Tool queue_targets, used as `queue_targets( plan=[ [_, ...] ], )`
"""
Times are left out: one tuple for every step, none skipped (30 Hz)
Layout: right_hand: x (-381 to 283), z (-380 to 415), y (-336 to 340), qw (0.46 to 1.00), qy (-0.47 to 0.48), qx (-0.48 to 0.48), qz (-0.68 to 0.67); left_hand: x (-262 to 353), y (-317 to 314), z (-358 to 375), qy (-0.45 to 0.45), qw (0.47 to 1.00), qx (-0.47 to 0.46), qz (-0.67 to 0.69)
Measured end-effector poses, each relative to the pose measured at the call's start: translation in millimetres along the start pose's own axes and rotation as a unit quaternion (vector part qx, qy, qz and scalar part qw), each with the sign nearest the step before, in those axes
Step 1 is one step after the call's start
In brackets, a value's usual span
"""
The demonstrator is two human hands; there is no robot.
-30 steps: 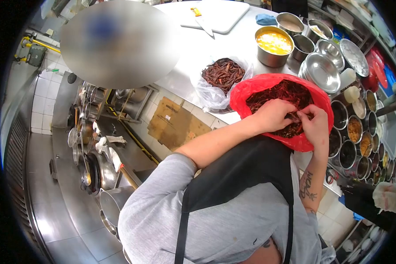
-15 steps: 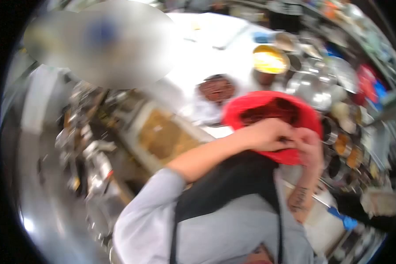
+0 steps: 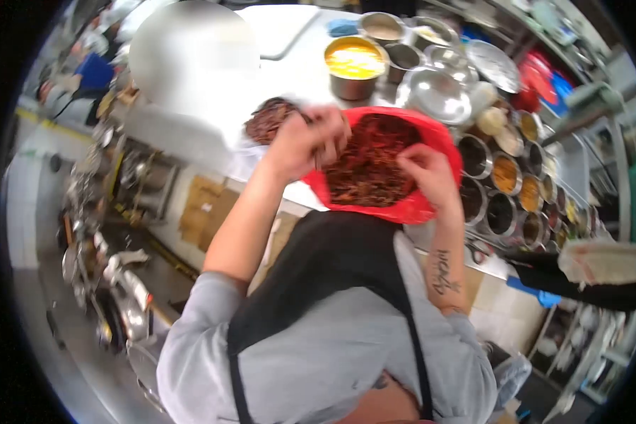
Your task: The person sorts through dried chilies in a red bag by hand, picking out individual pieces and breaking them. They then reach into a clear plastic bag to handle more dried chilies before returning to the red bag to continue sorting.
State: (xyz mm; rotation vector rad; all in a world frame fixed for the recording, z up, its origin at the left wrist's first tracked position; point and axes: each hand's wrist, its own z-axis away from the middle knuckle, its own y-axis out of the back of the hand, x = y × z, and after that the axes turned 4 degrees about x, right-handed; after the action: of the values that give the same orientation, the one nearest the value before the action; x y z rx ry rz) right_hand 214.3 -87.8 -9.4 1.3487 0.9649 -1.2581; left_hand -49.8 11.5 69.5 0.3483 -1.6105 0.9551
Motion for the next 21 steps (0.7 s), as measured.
queue_targets(
  plan=[
    [4.5,-1.6,0.9,0.998,-0.005,0.017,0.053,13.5,24.0,-3.6,-0.043,0.997,0.014,0.062],
    [14.4,-3.4,0.4,0.997,0.026,0.032,0.062,29.8,49.6,-2.4,-0.092,0.988,0.030,0.121],
    [17.1,-2.7,0.7,0.997,0.009,0.025,0.067,41.1,74.3,0.9,-0.088,0.984,0.121,0.099],
    [20.8,-4.0,0.0,0.996,0.023,0.022,0.084,45.8,100.2,2.8,-0.086,0.970,0.212,0.079],
    [19.4,-3.1,-1.6,0.996,0.037,0.010,0.080,41.8,129.0,1.4,-0.049,0.959,0.281,0.001],
    [27.4,-5.8,-1.0,0.996,0.035,0.008,0.082,31.2,157.3,0.3,-0.008,0.937,0.342,-0.070],
    [26.8,-7.1,-2.7,0.996,0.016,-0.008,0.089,18.3,185.0,2.1,0.059,0.928,0.354,-0.104],
    [22.4,-7.3,-1.2,0.995,-0.006,-0.016,0.100,4.1,205.3,0.0,0.128,0.916,0.357,-0.133],
    [15.3,-6.0,-2.3,0.993,-0.010,-0.028,0.113,-10.0,213.2,-2.3,0.132,0.900,0.367,-0.193],
    [7.9,-3.1,-4.2,0.991,-0.016,-0.039,0.127,-22.2,217.0,-4.1,0.137,0.882,0.374,-0.252],
    [4.5,-1.0,-5.5,0.988,-0.023,-0.051,0.142,-27.4,217.4,-5.0,0.159,0.862,0.373,-0.303],
    [5.0,-0.8,-6.0,0.989,-0.016,-0.051,0.138,-33.5,217.3,-8.2,0.130,0.850,0.358,-0.363],
    [6.5,-0.5,-6.4,0.990,-0.011,-0.052,0.134,-42.0,215.7,-11.7,0.101,0.834,0.342,-0.421],
    [7.4,-0.8,-6.3,0.990,-0.004,-0.054,0.130,-47.3,211.4,-13.7,0.070,0.814,0.325,-0.477],
    [7.3,-3.0,-5.4,0.989,0.007,-0.055,0.139,-38.3,196.1,-14.8,0.086,0.839,0.308,-0.440],
    [6.6,-7.8,-4.6,0.987,0.019,-0.055,0.148,-37.3,188.9,-16.7,0.075,0.842,0.312,-0.434],
    [5.1,-13.3,-4.5,0.986,0.032,-0.054,0.155,-36.4,184.0,-19.7,0.064,0.843,0.316,-0.429],
    [2.8,-18.5,-5.2,0.986,0.025,-0.067,0.151,-34.4,182.0,-22.3,0.052,0.845,0.320,-0.426],
    [0.6,-23.8,-6.1,0.986,0.017,-0.079,0.145,-30.8,182.3,-24.0,0.040,0.827,0.324,-0.459],
    [-0.6,-29.5,-7.5,0.986,0.008,-0.091,0.139,-27.3,183.9,-25.7,0.029,0.807,0.327,-0.490],
    [-1.2,-35.9,-10.6,0.984,0.010,-0.089,0.156,-21.7,181.0,-25.9,0.017,0.787,0.328,-0.521]
  ],
)
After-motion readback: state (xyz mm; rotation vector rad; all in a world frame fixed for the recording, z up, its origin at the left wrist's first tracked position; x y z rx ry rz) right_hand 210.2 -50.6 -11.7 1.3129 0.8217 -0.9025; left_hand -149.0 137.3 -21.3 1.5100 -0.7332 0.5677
